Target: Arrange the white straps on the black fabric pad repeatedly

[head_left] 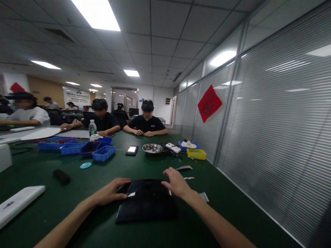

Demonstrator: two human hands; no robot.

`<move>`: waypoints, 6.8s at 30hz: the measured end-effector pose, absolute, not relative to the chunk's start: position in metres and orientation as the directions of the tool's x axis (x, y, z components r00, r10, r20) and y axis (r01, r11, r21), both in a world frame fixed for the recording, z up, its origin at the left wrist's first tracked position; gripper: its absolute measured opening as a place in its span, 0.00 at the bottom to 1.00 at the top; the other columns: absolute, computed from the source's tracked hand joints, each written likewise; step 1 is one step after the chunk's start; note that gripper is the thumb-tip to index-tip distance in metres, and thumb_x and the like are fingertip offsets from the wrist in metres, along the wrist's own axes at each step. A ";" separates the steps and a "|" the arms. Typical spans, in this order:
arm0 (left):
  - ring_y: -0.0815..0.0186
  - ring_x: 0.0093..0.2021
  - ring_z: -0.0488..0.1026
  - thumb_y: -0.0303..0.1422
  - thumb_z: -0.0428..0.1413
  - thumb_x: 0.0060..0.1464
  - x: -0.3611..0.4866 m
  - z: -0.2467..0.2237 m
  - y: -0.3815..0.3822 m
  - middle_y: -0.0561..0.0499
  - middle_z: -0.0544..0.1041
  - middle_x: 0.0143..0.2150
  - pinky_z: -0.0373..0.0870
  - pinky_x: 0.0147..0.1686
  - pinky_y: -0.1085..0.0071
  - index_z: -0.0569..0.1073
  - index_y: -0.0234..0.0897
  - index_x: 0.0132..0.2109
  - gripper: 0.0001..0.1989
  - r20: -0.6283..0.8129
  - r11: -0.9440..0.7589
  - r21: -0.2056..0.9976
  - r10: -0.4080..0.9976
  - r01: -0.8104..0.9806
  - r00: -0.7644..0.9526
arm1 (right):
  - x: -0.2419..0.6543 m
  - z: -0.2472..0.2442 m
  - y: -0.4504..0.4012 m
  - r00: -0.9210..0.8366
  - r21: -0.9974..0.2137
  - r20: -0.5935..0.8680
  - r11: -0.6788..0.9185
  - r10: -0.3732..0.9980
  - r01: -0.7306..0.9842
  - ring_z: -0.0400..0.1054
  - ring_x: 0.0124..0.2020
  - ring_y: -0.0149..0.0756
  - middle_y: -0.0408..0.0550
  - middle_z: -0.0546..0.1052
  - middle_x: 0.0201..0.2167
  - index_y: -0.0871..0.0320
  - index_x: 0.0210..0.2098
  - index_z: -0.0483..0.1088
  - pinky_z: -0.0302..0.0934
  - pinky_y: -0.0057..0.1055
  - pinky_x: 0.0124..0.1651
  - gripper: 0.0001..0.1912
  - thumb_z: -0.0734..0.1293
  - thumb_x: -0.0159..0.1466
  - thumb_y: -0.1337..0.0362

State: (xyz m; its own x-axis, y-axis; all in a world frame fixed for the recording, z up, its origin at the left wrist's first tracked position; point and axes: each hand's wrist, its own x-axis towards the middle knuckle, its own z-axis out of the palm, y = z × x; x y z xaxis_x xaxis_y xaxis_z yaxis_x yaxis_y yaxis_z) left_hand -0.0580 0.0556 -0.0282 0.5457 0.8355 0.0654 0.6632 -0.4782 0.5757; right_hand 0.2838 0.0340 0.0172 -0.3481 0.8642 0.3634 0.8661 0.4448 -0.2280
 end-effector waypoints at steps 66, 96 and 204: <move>0.66 0.37 0.70 0.40 0.59 0.48 -0.028 0.007 0.022 0.53 0.75 0.37 0.64 0.35 0.74 0.73 0.37 0.48 0.20 -0.112 -0.361 0.764 0.743 0.535 0.660 | 0.314 0.003 -0.003 -0.372 -0.903 -0.185 -0.008 0.909 0.430 0.66 0.35 0.34 0.46 0.75 0.32 0.62 0.35 0.74 0.58 0.31 0.40 0.11 0.66 0.54 0.63; 0.67 0.35 0.68 0.33 0.54 0.51 -0.022 0.012 0.012 0.52 0.73 0.40 0.63 0.33 0.74 0.74 0.43 0.49 0.17 -0.038 -0.576 0.514 0.725 0.636 0.687 | 0.307 -0.004 -0.013 -0.343 -0.669 0.013 0.263 0.939 0.695 0.66 0.33 0.35 0.47 0.73 0.35 0.59 0.38 0.73 0.60 0.30 0.34 0.11 0.65 0.58 0.60; 0.67 0.41 0.71 0.31 0.53 0.53 -0.019 0.008 0.007 0.53 0.75 0.43 0.66 0.41 0.75 0.79 0.45 0.43 0.13 0.044 -0.642 0.501 0.688 0.580 0.725 | 0.306 0.007 -0.031 -0.542 -0.552 0.089 0.494 0.836 0.672 0.66 0.44 0.33 0.46 0.71 0.43 0.51 0.44 0.74 0.60 0.29 0.46 0.14 0.59 0.65 0.65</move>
State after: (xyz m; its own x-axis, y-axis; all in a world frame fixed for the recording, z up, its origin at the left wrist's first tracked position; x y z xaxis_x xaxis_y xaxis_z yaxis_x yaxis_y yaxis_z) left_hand -0.0191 0.0074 0.0077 0.7245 0.6878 0.0440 0.5795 -0.6425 0.5014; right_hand 0.3065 -0.0310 0.0069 -0.5418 0.8358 0.0892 0.6716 0.4943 -0.5519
